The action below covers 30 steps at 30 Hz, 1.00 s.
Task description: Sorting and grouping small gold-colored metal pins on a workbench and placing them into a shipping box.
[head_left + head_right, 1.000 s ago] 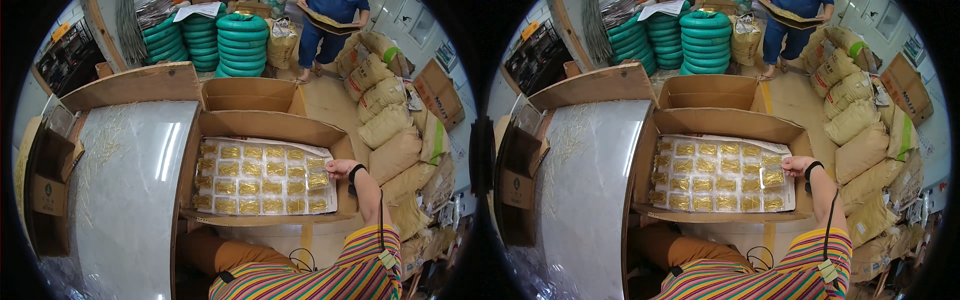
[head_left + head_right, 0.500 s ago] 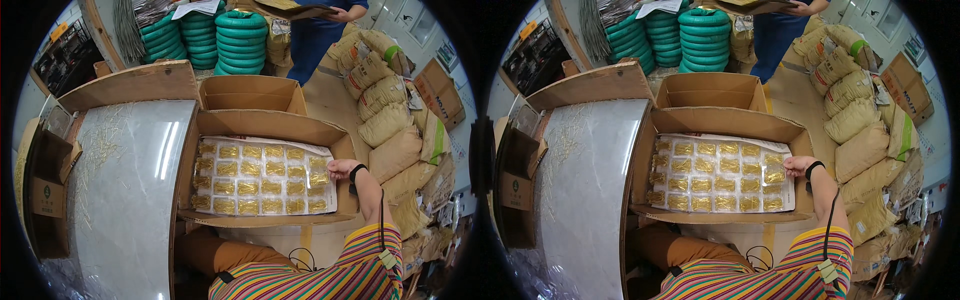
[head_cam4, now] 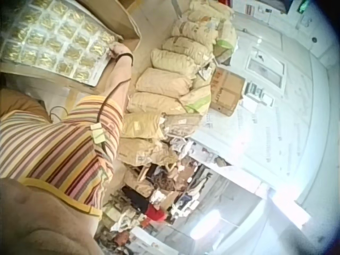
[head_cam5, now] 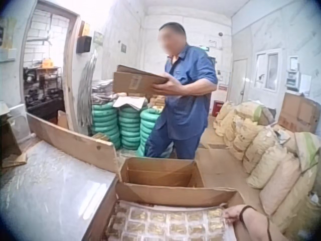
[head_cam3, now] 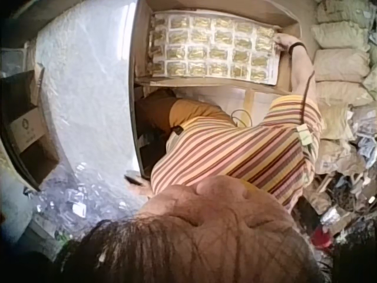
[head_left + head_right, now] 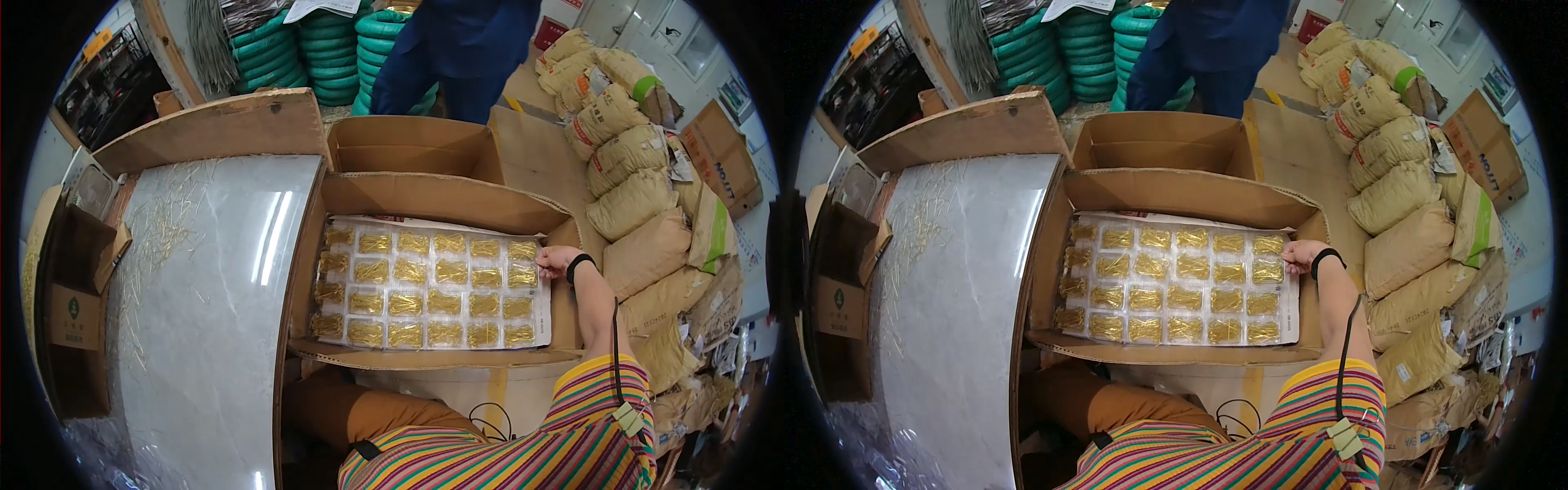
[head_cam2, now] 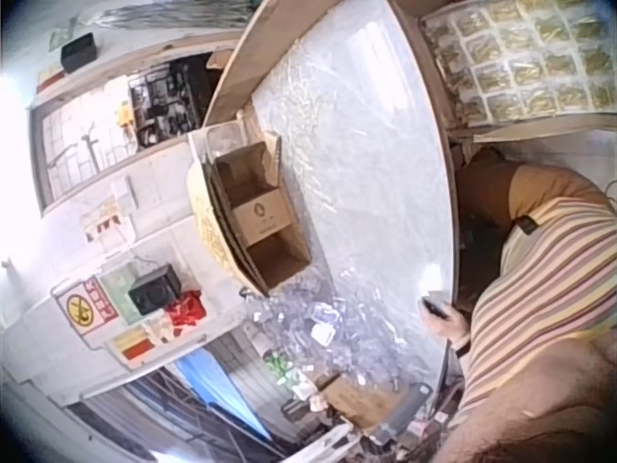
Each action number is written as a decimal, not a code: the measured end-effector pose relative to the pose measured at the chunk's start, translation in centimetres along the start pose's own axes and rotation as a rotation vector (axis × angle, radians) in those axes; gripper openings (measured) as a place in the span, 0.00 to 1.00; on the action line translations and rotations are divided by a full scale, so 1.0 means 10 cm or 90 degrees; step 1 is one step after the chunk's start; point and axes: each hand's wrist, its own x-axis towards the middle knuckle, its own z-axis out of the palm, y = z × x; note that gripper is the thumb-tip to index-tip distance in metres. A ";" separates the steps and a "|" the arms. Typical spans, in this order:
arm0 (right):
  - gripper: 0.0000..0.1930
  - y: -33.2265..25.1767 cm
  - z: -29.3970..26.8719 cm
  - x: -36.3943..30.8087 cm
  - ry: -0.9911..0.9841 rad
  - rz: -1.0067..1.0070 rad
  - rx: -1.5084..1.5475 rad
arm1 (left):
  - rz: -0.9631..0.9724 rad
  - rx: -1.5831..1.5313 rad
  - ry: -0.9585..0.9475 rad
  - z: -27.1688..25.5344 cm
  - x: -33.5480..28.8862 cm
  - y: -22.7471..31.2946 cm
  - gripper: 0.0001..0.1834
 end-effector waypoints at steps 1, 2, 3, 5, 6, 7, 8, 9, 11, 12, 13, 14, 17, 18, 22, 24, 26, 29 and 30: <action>0.08 0.01 0.00 0.03 0.018 0.001 0.004 | -0.001 0.001 -0.001 0.00 -0.01 -0.01 0.19; 0.08 0.02 0.01 0.05 0.021 0.011 -0.009 | -0.007 0.003 -0.003 0.00 -0.02 -0.01 0.19; 0.07 0.03 0.02 0.08 0.025 0.022 -0.023 | -0.014 0.006 -0.006 0.00 -0.02 -0.01 0.19; 0.07 0.06 0.03 0.14 0.018 0.036 -0.023 | -0.008 0.018 -0.008 0.01 -0.03 -0.02 0.19; 0.07 0.09 0.03 0.16 0.008 0.040 -0.011 | 0.004 0.029 -0.007 0.02 -0.03 -0.04 0.19; 0.07 0.12 0.03 0.19 -0.002 0.043 0.002 | 0.016 0.039 -0.007 0.02 -0.04 -0.06 0.19; 0.07 0.13 0.03 0.20 0.001 0.040 -0.002 | 0.014 0.032 0.001 0.03 -0.04 -0.05 0.19; 0.08 0.15 0.04 0.21 0.004 0.036 -0.005 | 0.011 0.025 0.009 0.03 -0.03 -0.04 0.19; 0.09 0.15 0.07 0.20 0.007 0.030 -0.009 | 0.010 0.014 0.016 0.02 -0.01 0.00 0.19; 0.11 0.15 0.09 0.19 0.007 0.027 -0.010 | 0.011 0.009 0.016 -0.01 0.02 0.05 0.19; 0.13 0.14 0.10 0.17 0.007 0.025 -0.011 | 0.011 0.005 0.015 -0.03 0.03 0.07 0.19; 0.13 0.13 0.11 0.15 0.009 0.026 -0.032 | 0.014 0.006 0.016 -0.03 0.04 0.08 0.19; 0.16 0.12 0.09 0.12 0.013 0.023 -0.076 | 0.026 -0.004 0.019 -0.05 0.05 0.09 0.18; 0.17 0.14 0.07 0.11 0.013 0.019 -0.078 | 0.032 -0.018 0.022 -0.05 0.07 0.09 0.18; 0.20 0.13 0.05 0.05 0.087 0.001 -0.050 | 0.036 -0.022 0.012 -0.10 0.11 0.17 0.19; 0.16 -0.02 0.16 -0.11 0.169 -0.060 -0.031 | 0.029 -0.024 0.009 -0.10 0.09 0.15 0.19; 0.13 -0.06 0.16 -0.04 0.240 -0.147 0.004 | 0.019 -0.031 0.006 -0.09 0.07 0.13 0.20; 0.10 -0.28 0.50 -0.06 0.421 -0.364 -0.029 | -0.008 -0.057 0.003 -0.09 0.04 0.14 0.20; 0.10 -0.38 0.64 -0.06 0.478 -0.432 -0.062 | -0.020 -0.071 0.001 -0.09 0.05 0.16 0.20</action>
